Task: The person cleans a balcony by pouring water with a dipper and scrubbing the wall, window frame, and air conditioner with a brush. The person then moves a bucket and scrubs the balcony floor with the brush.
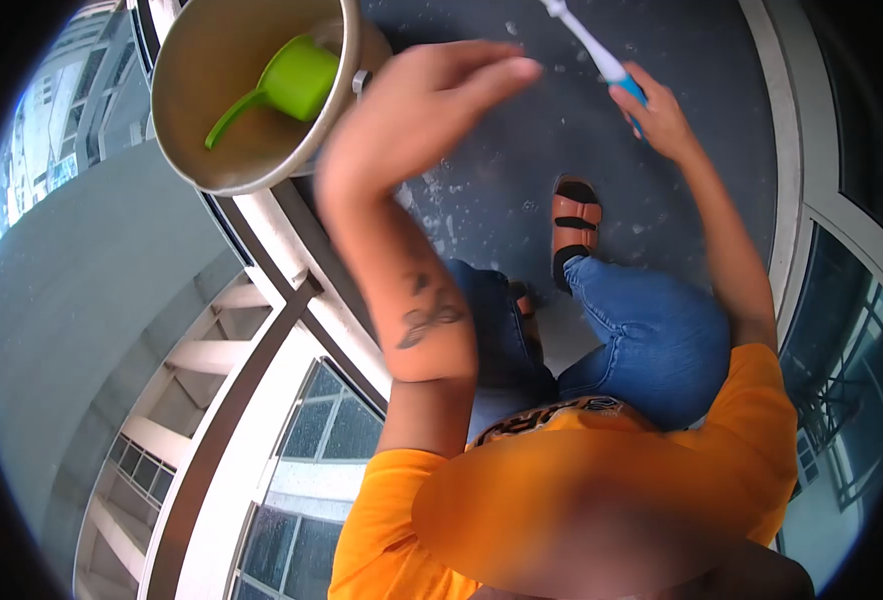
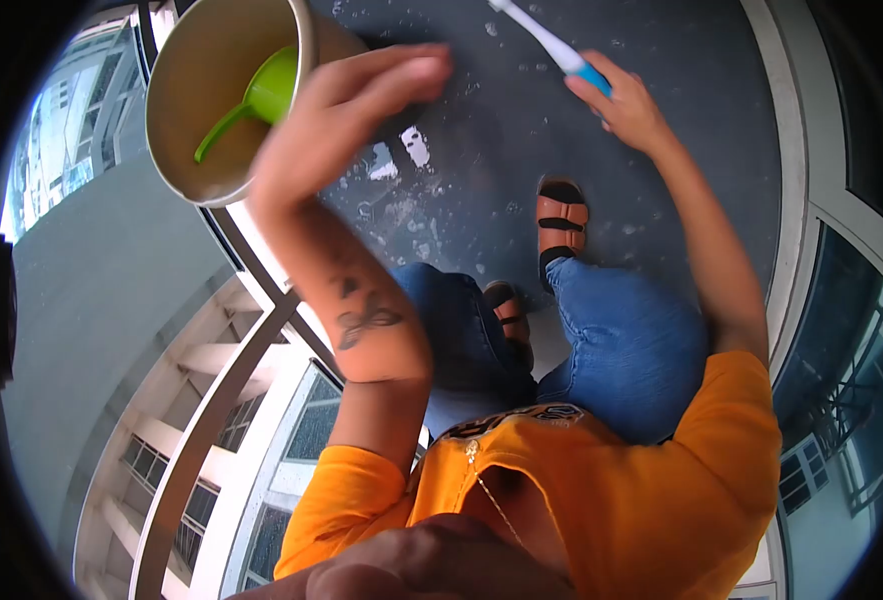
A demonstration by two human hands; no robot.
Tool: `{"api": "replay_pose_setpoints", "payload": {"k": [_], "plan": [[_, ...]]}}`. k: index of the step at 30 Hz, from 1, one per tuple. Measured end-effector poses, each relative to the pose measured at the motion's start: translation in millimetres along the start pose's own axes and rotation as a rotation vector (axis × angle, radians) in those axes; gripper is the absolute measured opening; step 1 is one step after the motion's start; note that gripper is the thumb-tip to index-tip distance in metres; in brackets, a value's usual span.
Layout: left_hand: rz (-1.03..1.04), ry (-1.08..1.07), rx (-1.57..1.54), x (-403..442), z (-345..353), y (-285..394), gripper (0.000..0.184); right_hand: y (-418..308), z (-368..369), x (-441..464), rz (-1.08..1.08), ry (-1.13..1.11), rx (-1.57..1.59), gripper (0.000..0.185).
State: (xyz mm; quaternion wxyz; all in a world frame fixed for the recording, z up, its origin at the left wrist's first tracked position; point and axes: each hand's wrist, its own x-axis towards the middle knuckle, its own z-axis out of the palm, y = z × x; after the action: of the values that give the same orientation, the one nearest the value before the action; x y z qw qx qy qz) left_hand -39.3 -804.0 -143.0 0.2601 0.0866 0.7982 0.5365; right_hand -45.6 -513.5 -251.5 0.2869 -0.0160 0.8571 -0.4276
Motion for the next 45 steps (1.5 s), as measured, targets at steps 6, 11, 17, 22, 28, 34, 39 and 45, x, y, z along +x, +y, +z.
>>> {"api": "replay_pose_setpoints", "payload": {"k": [6, 11, 17, 22, 28, 34, 39, 45], "plan": [[0.597, 0.398, -0.566, -86, -79, 12, 0.055, 82, 99, -62, -0.322, -0.407, -0.169, 0.03], [0.686, 0.69, -0.641, -79, -83, 15, 0.05, 66, 191, -42, -0.486, -0.874, -0.727, 0.03], [0.622, 0.838, -0.591, -98, -87, 13, 0.047, 142, 90, 9, -0.104, -0.171, -0.628, 0.04], [0.612, 0.924, -0.907, -112, -103, 4, 0.045, 146, -49, 96, 0.244, 0.39, -0.797, 0.047], [0.645, 1.192, -0.81, -102, -87, 15, 0.036, 102, 11, 30, 0.008, 0.302, -0.489, 0.037], [0.707, 1.149, -1.04, -106, -89, 17, 0.035, 76, 182, -49, -0.339, -0.562, -0.179, 0.028], [0.664, 1.031, -1.101, -92, -84, 24, 0.035, 75, 171, -15, -0.424, -0.691, -0.648, 0.027], [0.628, 1.007, -1.114, -103, -90, 19, 0.042, 145, -13, 70, 0.119, 0.31, -0.716, 0.039]]}}
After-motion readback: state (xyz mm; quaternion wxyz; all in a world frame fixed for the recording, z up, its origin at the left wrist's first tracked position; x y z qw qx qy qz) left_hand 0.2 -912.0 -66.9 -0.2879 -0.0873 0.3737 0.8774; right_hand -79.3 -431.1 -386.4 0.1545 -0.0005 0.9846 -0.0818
